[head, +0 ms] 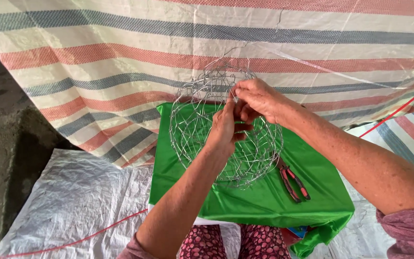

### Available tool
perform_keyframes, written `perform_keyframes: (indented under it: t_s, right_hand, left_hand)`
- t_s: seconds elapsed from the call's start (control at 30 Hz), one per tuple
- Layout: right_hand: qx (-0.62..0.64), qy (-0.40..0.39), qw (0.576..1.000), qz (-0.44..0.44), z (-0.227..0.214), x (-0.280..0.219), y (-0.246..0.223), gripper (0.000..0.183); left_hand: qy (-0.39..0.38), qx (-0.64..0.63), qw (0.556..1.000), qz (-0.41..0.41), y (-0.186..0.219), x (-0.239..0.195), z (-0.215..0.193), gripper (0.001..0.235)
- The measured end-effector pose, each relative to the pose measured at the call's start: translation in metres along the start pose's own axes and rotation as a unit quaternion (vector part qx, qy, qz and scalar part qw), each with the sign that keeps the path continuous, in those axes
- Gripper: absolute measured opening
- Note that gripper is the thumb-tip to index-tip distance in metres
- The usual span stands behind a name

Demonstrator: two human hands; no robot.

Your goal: Manually shaping a wire mesh structure and using pliers to cut and bend wires into place.

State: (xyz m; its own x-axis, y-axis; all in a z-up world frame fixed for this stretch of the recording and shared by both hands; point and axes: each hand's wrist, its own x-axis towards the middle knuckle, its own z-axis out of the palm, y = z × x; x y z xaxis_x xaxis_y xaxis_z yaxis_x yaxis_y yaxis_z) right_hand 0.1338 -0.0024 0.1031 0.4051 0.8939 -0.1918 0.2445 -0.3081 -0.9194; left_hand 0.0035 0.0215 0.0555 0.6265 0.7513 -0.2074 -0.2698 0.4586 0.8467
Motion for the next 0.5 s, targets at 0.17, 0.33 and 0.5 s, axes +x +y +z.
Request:
perform_keyframes:
  t_s: [0.17, 0.33, 0.5]
  right_hand:
    - [-0.004, 0.013, 0.999, -0.037, 0.002, -0.004, 0.003, 0.022]
    - [-0.030, 0.024, 0.998, -0.050, -0.001, -0.018, -0.012, 0.023]
    - [-0.129, 0.004, 0.989, -0.078, -0.005, -0.019, -0.021, 0.028]
  left_hand:
    - [0.007, 0.008, 1.000, 0.001, -0.003, 0.007, -0.002, 0.045]
    - [-0.003, -0.003, 1.000, -0.003, -0.005, 0.008, 0.003, 0.040]
    - [-0.026, -0.002, 1.000, 0.006, -0.004, 0.008, 0.002, 0.040]
